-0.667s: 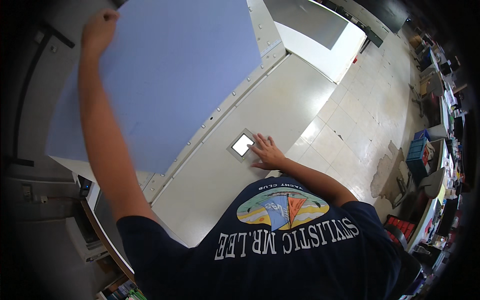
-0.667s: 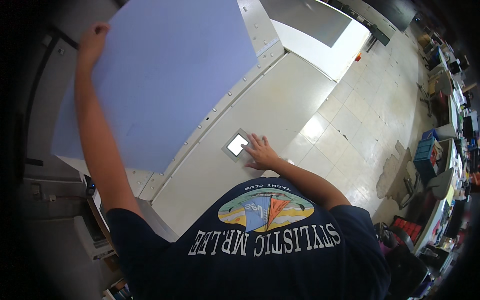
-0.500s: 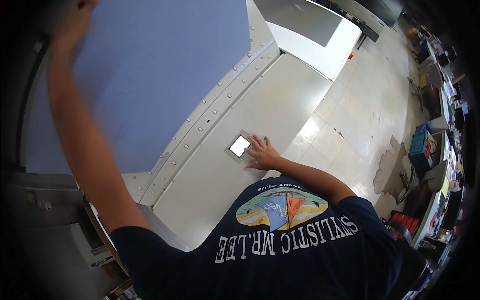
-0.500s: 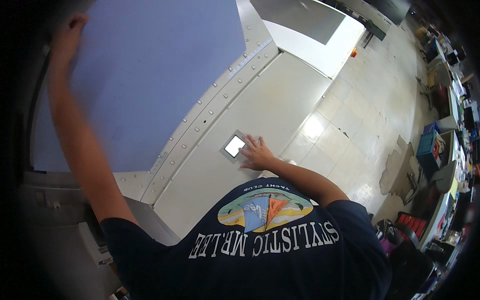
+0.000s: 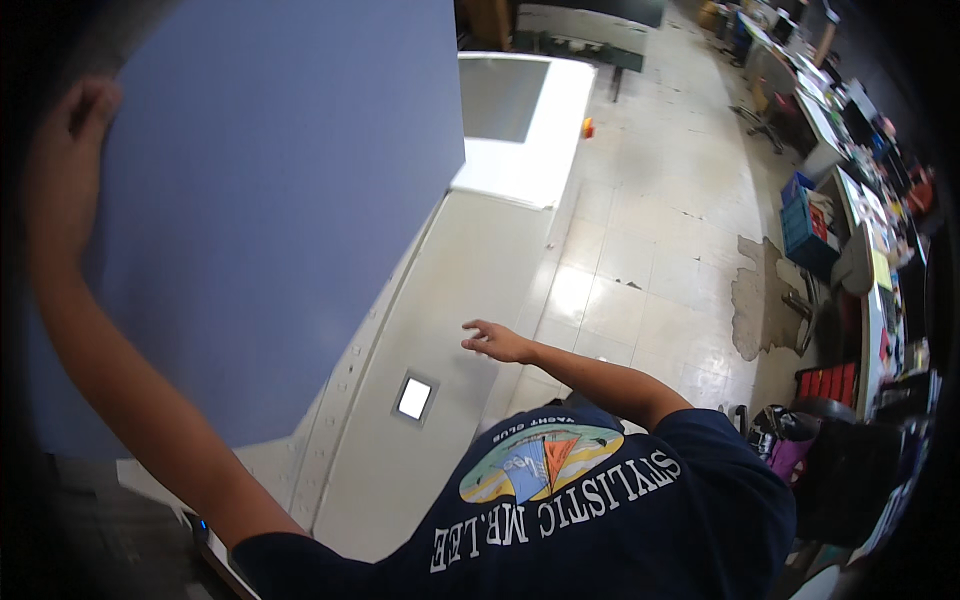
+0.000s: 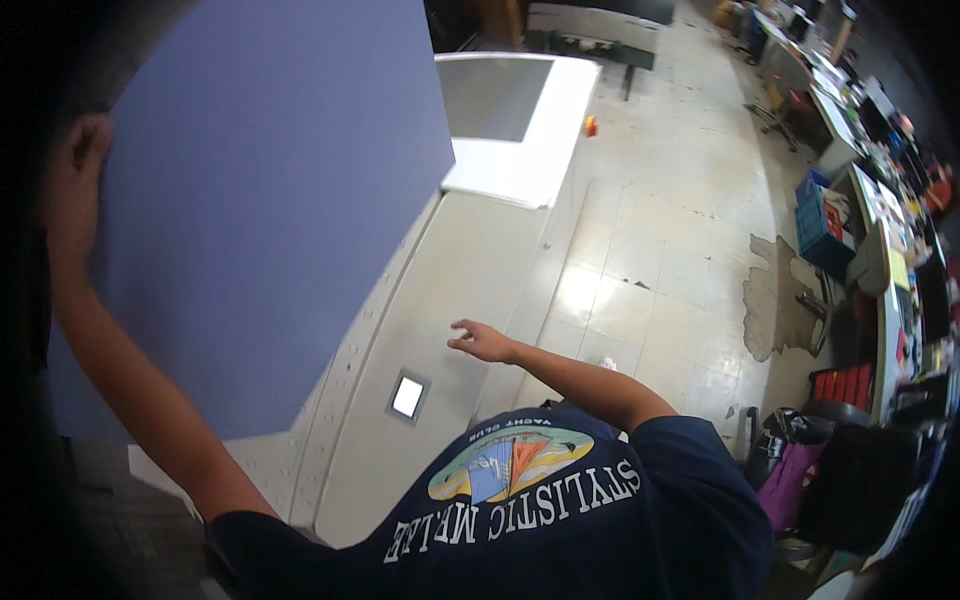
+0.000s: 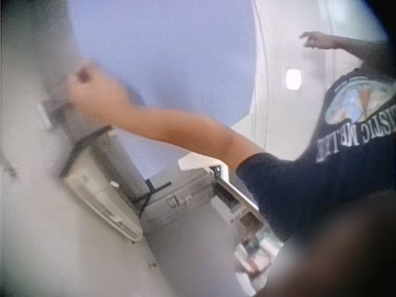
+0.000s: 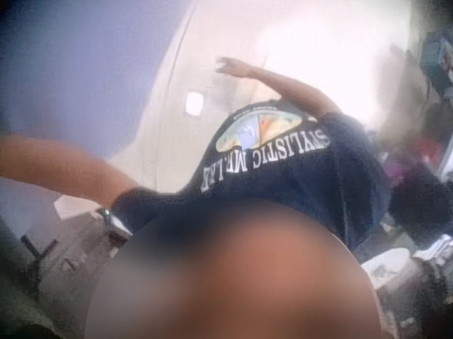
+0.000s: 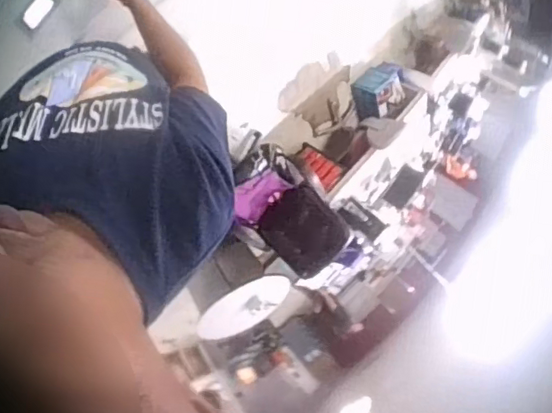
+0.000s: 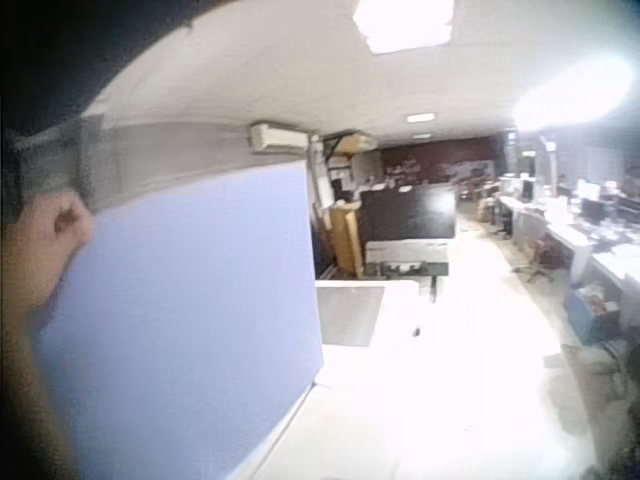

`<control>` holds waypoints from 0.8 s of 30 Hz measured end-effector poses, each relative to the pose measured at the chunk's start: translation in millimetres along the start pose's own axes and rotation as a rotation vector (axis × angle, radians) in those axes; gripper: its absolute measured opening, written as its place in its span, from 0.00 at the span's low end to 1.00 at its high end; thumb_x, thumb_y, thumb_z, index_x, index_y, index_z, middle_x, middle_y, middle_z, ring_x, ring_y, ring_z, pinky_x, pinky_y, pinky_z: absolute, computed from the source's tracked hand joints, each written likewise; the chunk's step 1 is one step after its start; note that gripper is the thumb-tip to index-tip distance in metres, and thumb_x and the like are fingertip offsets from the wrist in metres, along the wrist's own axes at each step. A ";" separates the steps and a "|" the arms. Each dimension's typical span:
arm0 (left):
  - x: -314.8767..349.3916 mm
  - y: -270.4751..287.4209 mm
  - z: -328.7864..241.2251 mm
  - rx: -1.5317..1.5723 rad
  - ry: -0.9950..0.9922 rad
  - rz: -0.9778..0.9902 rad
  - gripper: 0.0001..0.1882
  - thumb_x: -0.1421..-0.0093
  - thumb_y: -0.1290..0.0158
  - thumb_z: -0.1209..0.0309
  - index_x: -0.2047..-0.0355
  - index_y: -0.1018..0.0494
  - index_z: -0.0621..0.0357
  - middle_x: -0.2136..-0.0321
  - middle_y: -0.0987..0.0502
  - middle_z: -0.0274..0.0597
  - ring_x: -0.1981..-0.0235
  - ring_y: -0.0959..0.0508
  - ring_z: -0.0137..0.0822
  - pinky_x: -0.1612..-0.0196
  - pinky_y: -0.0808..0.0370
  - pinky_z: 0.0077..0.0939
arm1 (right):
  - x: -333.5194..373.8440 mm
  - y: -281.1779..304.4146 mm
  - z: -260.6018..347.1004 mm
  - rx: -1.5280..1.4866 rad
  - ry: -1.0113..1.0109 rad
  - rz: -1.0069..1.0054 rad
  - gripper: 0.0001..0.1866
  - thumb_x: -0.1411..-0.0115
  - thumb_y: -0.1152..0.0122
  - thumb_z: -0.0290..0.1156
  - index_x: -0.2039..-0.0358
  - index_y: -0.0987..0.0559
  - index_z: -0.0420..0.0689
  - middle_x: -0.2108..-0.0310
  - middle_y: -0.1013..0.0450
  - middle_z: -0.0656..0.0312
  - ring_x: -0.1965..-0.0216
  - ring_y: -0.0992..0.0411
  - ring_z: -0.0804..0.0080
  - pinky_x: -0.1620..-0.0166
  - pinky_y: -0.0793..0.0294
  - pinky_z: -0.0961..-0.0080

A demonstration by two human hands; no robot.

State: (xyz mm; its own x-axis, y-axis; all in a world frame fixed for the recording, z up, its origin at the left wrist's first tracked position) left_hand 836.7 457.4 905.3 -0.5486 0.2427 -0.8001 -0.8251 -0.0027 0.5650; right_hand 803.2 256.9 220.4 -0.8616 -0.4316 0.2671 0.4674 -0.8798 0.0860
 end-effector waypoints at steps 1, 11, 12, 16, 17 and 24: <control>-4.8 -8.4 -17.3 0.078 0.002 0.073 0.23 0.34 0.50 0.50 0.54 0.24 0.56 0.58 0.21 0.43 0.52 0.23 0.37 0.47 0.30 0.32 | 1.9 17.9 -6.2 -0.155 -0.086 0.025 0.33 0.37 0.42 0.51 0.39 0.35 0.43 0.51 0.27 0.48 0.52 0.25 0.56 0.50 0.25 0.62; -73.6 -125.8 -194.0 0.609 0.053 0.147 0.12 0.31 0.50 0.62 0.66 0.30 0.58 0.72 0.30 0.33 0.65 0.30 0.28 0.55 0.32 0.26 | 120.6 268.3 -21.8 -1.122 -0.215 -0.076 0.28 0.27 0.69 0.52 0.46 0.29 0.45 0.57 0.26 0.56 0.57 0.26 0.63 0.55 0.26 0.64; -83.5 -135.9 -217.4 0.686 -0.014 0.136 0.12 0.31 0.50 0.62 0.67 0.31 0.58 0.72 0.31 0.33 0.66 0.31 0.28 0.55 0.33 0.25 | 133.3 292.1 -22.6 -1.161 -0.198 -0.114 0.29 0.27 0.72 0.53 0.47 0.29 0.45 0.58 0.26 0.56 0.57 0.26 0.63 0.55 0.26 0.64; -108.1 -187.5 -292.4 0.979 -0.049 0.200 0.12 0.31 0.51 0.62 0.69 0.32 0.55 0.74 0.33 0.31 0.67 0.33 0.26 0.55 0.34 0.22 | 172.8 376.5 -36.6 -1.267 -0.121 -0.270 0.35 0.29 0.78 0.58 0.50 0.27 0.43 0.60 0.26 0.56 0.60 0.27 0.62 0.56 0.28 0.64; -115.8 -195.5 -314.1 1.080 -0.078 0.211 0.12 0.31 0.51 0.62 0.69 0.32 0.55 0.74 0.33 0.31 0.67 0.33 0.26 0.55 0.35 0.23 | 178.8 397.4 -36.5 -1.308 -0.066 -0.283 0.36 0.29 0.78 0.59 0.52 0.27 0.43 0.61 0.26 0.56 0.59 0.27 0.62 0.55 0.29 0.64; -177.9 -260.5 -408.2 1.168 -0.061 0.215 0.14 0.31 0.54 0.58 0.70 0.31 0.52 0.74 0.31 0.31 0.66 0.30 0.28 0.52 0.35 0.27 | 184.5 514.2 -24.2 -1.466 0.259 -0.304 0.38 0.30 0.72 0.61 0.66 0.20 0.42 0.71 0.21 0.59 0.68 0.22 0.66 0.65 0.26 0.70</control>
State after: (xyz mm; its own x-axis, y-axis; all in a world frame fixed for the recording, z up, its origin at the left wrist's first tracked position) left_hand 1094.2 19.0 818.2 -0.6272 0.3913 -0.6734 -0.0767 0.8293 0.5534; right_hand 879.7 -279.9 290.7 -0.9690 -0.0875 0.2310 -0.1977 -0.2862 -0.9376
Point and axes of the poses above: each hand's wrist, its own x-axis away from the middle knuckle, its own y-axis out of the back of the hand, z = x × y, the point moved 10 cm from there along -x, towards the middle knuckle
